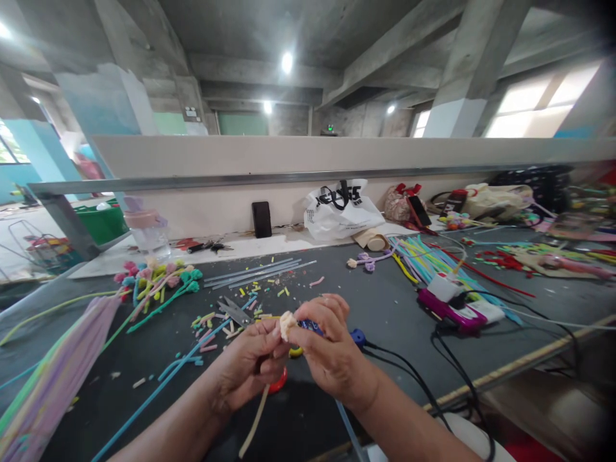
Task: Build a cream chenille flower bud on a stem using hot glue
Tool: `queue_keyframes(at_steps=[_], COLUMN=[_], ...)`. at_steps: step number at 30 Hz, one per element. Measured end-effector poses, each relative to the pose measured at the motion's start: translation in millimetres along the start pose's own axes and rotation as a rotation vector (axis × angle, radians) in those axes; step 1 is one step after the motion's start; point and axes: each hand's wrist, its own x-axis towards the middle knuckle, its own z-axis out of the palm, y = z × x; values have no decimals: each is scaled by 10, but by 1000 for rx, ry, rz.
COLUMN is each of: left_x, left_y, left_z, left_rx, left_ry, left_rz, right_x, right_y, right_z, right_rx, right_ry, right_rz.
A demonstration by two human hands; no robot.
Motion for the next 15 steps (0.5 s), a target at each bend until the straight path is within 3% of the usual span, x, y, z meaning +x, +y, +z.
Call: queue_keyframes(at_steps=[6,10,15], left_x=[-30,-26,-10], left_y=[-49,-50,-1], left_z=[92,91,41], left_rx=[-6,66,209], left_ry=[-6,2,164], left_rz=[28,59,167], right_x=[19,37,16], right_y=[-101,-132,-80], right_z=[51,56,62], right_rx=[60,171,241], right_ry=[162,165,148], right_rz=[112,181,289])
